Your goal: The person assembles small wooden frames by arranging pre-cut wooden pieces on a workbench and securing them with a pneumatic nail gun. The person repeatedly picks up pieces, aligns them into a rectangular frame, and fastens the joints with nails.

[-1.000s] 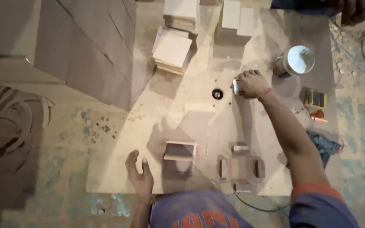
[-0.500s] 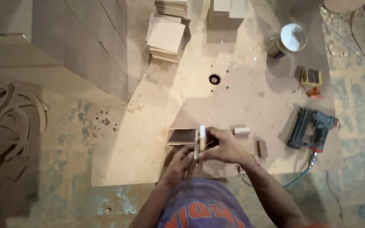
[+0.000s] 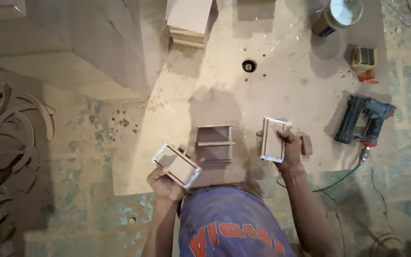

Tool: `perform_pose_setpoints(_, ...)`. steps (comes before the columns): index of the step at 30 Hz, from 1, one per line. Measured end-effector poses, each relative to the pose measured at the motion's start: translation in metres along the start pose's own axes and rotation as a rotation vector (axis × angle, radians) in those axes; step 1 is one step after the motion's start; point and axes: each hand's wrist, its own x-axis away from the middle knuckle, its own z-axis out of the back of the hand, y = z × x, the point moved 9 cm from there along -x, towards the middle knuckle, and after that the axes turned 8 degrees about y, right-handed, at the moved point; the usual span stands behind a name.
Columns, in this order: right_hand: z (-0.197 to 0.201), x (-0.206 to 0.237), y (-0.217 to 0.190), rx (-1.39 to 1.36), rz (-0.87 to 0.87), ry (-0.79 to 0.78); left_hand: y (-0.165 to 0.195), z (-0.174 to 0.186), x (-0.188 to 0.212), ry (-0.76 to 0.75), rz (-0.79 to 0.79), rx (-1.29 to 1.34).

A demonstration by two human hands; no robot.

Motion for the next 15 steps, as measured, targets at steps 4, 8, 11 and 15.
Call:
perform_pose_setpoints(4,-0.032,-0.004,0.006,-0.029,0.016,-0.183,0.027,0.009,-0.011,0.010,-0.112,-0.088)
perform_pose_setpoints(8,-0.035,-0.017,0.016,0.926,0.204,-0.066,0.048,0.030,-0.044,0.063,-0.170,-0.325)
perform_pose_setpoints(11,-0.067,-0.017,0.026,0.994,0.399,-0.299,0.057,0.042,-0.067,0.107,-0.194,-0.571)
perform_pose_setpoints(15,-0.079,-0.016,0.031,1.034,0.470,-0.375,0.045,0.049,-0.092,0.083,-0.111,-0.826)
